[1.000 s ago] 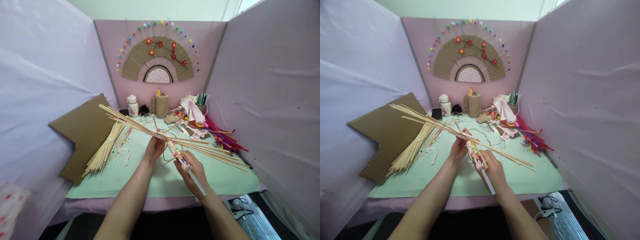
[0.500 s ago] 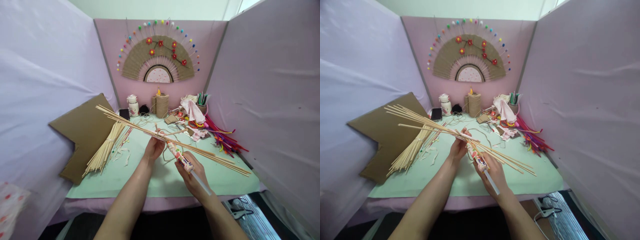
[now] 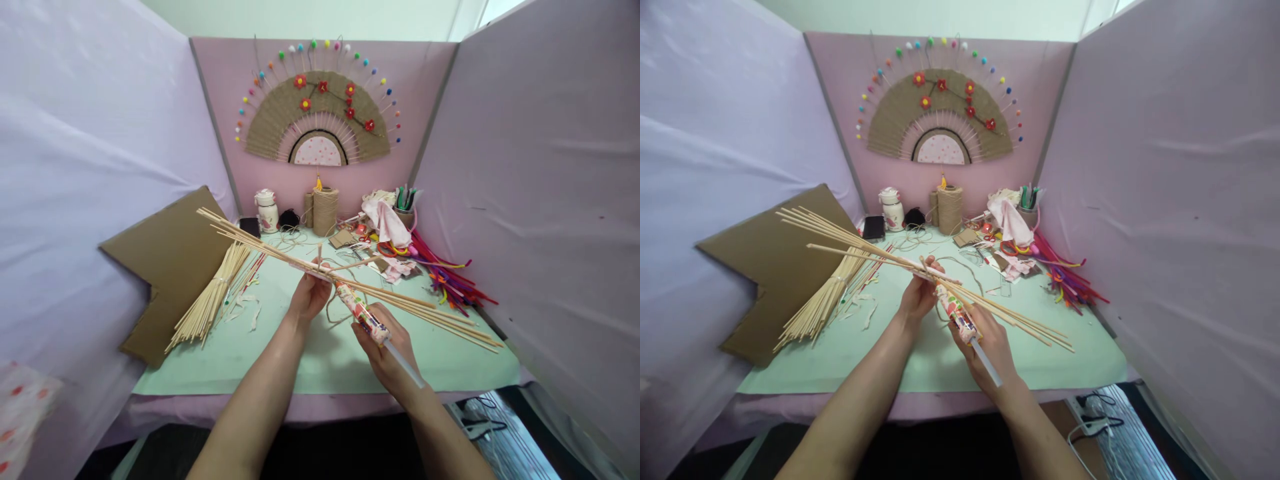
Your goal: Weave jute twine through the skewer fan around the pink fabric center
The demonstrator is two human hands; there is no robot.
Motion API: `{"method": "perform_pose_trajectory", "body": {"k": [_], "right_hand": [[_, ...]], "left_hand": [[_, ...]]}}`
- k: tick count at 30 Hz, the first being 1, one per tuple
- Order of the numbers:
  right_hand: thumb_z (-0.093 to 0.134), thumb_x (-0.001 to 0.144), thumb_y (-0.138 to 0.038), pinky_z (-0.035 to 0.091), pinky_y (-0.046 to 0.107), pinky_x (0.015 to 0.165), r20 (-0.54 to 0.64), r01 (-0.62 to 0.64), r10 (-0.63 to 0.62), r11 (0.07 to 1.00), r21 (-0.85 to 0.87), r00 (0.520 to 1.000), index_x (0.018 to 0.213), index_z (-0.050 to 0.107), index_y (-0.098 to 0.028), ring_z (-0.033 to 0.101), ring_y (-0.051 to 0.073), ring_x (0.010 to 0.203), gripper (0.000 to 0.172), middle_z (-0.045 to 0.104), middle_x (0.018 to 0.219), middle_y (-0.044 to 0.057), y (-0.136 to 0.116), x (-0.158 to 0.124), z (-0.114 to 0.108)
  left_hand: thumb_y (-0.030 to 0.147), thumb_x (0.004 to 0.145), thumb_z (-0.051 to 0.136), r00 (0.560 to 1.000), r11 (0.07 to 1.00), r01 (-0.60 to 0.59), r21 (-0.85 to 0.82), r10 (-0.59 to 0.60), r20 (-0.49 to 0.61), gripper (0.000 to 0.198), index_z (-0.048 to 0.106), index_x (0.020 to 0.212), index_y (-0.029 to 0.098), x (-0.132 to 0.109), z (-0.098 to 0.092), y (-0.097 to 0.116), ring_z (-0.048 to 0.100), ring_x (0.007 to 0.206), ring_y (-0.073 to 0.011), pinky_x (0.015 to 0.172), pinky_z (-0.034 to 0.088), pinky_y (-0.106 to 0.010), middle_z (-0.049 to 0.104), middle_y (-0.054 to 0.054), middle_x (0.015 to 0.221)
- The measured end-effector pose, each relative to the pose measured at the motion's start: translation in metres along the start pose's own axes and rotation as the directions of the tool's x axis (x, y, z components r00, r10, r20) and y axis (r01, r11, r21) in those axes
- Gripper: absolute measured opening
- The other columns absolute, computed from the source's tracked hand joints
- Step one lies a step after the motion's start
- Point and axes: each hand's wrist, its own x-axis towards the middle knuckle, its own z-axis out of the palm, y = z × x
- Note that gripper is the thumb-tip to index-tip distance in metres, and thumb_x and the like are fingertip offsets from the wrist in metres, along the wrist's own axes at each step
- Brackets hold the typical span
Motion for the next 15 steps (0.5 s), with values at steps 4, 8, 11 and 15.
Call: {"method": "perform_pose_trajectory", "body": {"k": [4,8,11,15], "right_hand": [[0.049,0.095,-0.029,0.045,0.027,0.065,-0.007,0.008,-0.008,1.0,-0.007,1.0,0.095,0.058,-0.022,0.058,0.017,0.076,0.012,0.059,0.08,0.003,-0.0004,0.0001,-0.0004],[0.048,0.096,-0.031,0.044,0.026,0.065,-0.009,0.01,-0.01,1.0,-0.024,1.0,0.095,0.057,-0.022,0.058,0.017,0.075,0.013,0.058,0.078,0.003,-0.0005,-0.0001,-0.0009],[0.048,0.096,-0.031,0.043,0.026,0.065,-0.004,0.005,-0.006,1.0,-0.013,1.0,0.094,0.057,-0.022,0.058,0.017,0.075,0.014,0.058,0.079,0.003,-0.0009,0.0004,-0.002],[0.05,0.095,-0.031,0.043,0.026,0.065,0.004,-0.001,0.001,1.0,0.006,1.0,0.091,0.057,-0.021,0.058,0.016,0.075,0.012,0.059,0.079,0.003,-0.0004,0.0004,-0.0037]], "left_hand": [[0.031,0.083,0.07,0.998,1.0,0.004,0.028,-0.003,-0.057,0.031,0.063,0.111,0.021,0.0005,-0.0002,-0.0009,0.06,0.081,-0.011,0.084,0.049,-0.027,0.062,-0.001,0.09],[0.034,0.082,0.07,0.998,0.999,0.002,0.037,0.001,-0.07,0.037,0.062,0.116,0.021,0.0008,-0.0013,-0.0008,0.062,0.084,-0.0117,0.09,0.049,-0.03,0.063,-0.001,0.09],[0.034,0.081,0.072,0.999,0.999,0.006,0.035,-0.004,-0.049,0.038,0.061,0.115,0.021,0.0008,-0.0027,-0.0008,0.062,0.084,-0.0114,0.091,0.049,-0.03,0.063,-0.001,0.091],[0.034,0.079,0.074,1.0,0.999,0.016,0.028,-0.016,-0.013,0.04,0.061,0.114,0.02,0.0012,-0.005,-0.0015,0.063,0.084,-0.0116,0.093,0.05,-0.03,0.064,-0.001,0.091]]}}
